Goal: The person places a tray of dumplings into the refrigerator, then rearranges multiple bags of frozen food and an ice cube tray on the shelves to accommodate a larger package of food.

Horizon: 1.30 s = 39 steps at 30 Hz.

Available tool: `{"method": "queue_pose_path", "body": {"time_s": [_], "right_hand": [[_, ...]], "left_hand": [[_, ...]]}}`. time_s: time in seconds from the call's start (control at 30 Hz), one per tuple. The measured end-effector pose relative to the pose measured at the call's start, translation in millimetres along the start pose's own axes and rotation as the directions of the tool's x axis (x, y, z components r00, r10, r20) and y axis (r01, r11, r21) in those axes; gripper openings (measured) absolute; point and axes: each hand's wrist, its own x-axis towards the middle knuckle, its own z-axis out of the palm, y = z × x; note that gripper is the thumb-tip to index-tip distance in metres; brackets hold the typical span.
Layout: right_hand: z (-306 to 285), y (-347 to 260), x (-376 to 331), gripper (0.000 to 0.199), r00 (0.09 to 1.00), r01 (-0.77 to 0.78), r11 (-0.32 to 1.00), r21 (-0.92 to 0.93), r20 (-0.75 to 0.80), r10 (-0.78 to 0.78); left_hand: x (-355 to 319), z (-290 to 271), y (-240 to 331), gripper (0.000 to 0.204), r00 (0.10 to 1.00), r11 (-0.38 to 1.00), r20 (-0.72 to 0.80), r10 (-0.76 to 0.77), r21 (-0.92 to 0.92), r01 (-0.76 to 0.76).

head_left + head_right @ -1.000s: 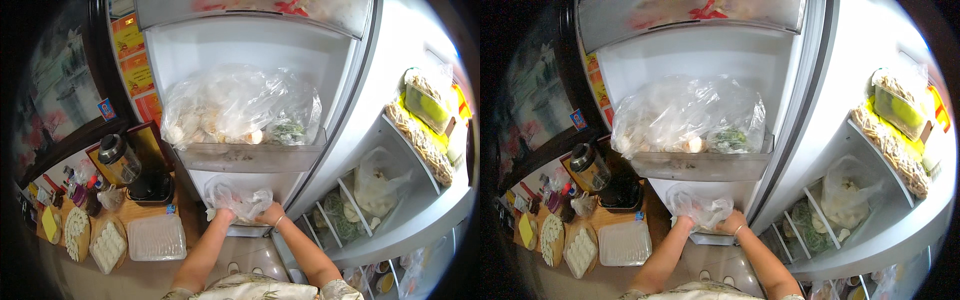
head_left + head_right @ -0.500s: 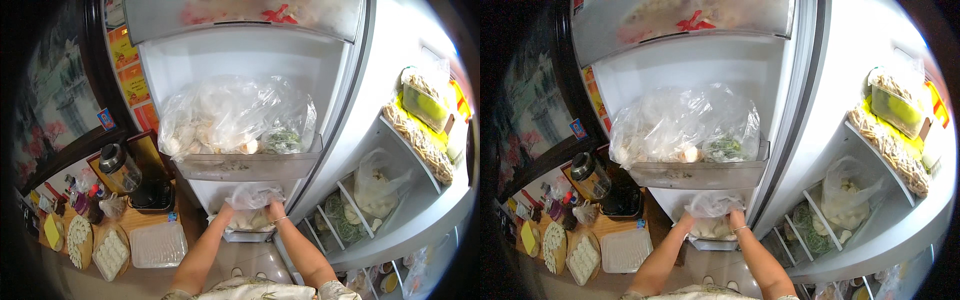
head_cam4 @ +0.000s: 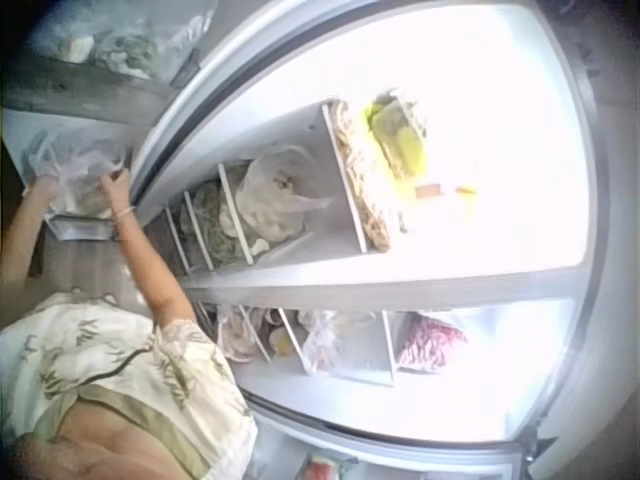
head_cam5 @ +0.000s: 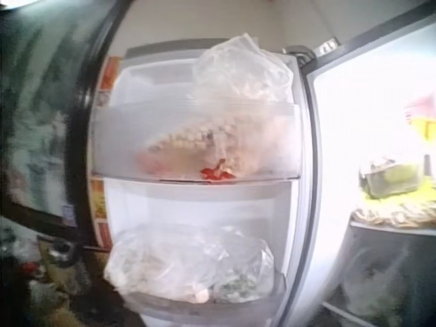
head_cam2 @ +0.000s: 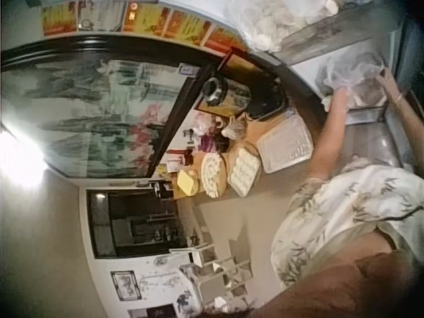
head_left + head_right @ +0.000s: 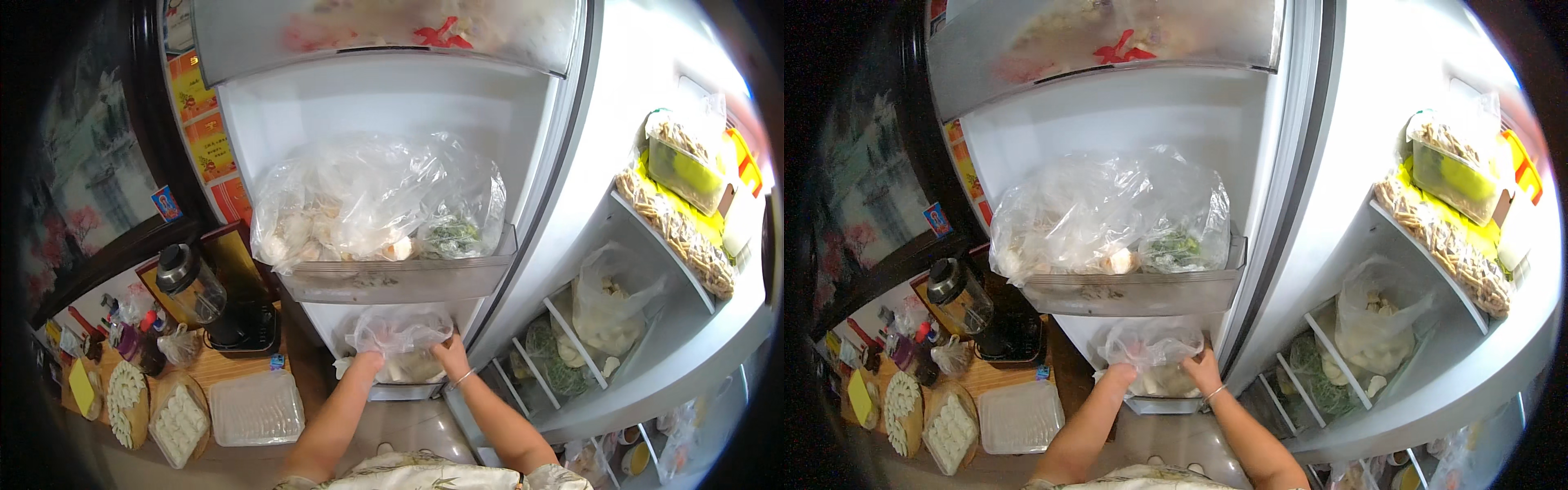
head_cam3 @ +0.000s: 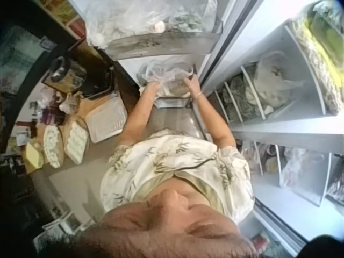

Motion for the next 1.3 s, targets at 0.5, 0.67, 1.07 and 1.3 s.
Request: {"method": "queue_pose_path", "body": {"time_s": [0.5,0.67,1.07,1.3], "right_hand": [[50.7,-7.1,22.9,0.023,0.972,0.046,0.858,-0.511,-0.174,-0.156],[37.7,26.0,34.2,0.024,0.977,-0.002,0.884,-0.468,-0.19,-0.098],[25.9,-100.6,-20.8,0.045,0.849,0.491,0.111,-0.864,0.447,-0.281],[37.2,-69.2,21.4,0.024,0.85,0.515,-0.166,-0.841,0.526,-0.03]], "left_hand": [[-21.1,-18.7,-24.5,0.04,0.512,-0.208,0.581,0.632,0.764,-0.611],[-41.6,-6.5,-27.3,0.048,0.579,-0.466,0.654,0.488,0.755,-0.461],[30.1,-20.2,-8.6,0.035,0.735,0.002,0.622,0.269,0.763,-0.646],[22.6,-22.8,8.2,0.035,0.859,0.157,0.511,-0.035,0.851,-0.501]]}}
